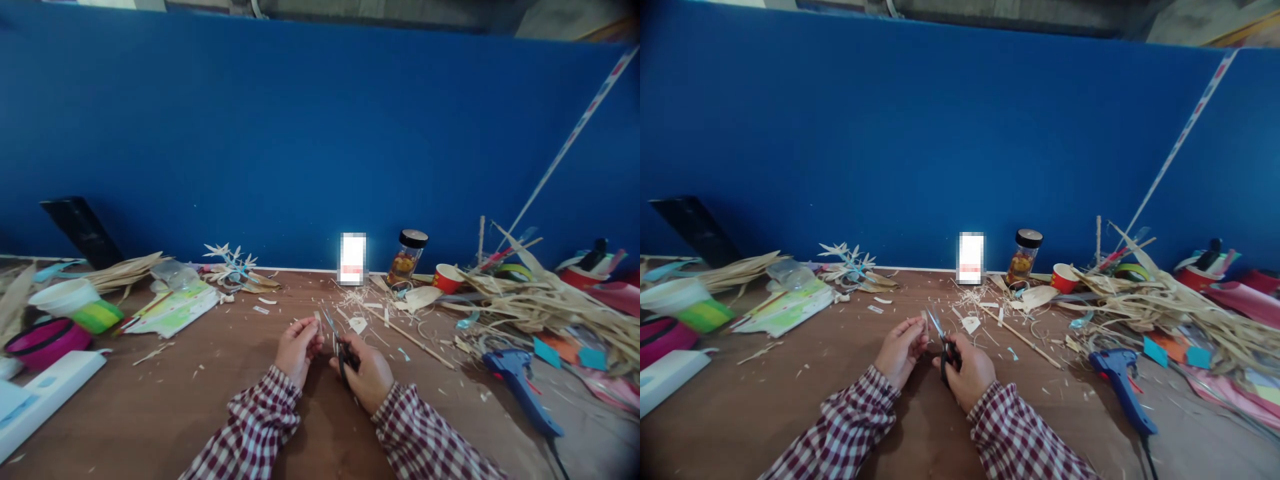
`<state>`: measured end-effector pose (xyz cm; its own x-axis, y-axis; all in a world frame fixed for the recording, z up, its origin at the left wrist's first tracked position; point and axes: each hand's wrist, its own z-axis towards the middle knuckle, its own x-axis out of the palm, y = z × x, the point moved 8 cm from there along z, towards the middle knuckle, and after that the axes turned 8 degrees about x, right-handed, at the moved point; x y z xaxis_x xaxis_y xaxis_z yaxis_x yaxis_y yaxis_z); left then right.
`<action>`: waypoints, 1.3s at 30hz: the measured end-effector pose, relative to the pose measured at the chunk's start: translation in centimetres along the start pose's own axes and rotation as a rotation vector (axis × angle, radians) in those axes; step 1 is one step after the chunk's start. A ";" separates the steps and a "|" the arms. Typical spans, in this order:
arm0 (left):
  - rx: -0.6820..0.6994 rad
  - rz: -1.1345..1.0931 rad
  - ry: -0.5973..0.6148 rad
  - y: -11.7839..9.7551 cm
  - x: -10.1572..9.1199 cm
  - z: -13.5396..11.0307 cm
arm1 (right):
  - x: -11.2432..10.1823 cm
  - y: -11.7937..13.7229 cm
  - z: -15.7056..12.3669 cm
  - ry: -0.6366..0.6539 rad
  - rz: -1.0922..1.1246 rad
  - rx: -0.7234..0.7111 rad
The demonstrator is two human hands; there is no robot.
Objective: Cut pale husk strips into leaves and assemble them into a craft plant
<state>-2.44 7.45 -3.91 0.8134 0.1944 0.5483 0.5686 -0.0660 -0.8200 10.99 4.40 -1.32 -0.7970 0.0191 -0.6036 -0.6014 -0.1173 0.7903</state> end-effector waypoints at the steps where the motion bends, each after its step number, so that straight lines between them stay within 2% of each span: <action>1: 0.002 0.008 0.002 0.0 0.0 0.0 | 0.0 -0.1 0.0 0.000 -0.007 -0.001; 39: 0.010 -0.021 -0.019 -0.2 0.0 0.0 | 0.2 -0.2 -0.2 0.018 -0.012 0.001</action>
<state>-2.56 7.43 -3.71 0.7984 0.2147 0.5625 0.5844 -0.0516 -0.8098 11.00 4.25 -1.61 -0.7886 0.0021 -0.6150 -0.6110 -0.1162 0.7831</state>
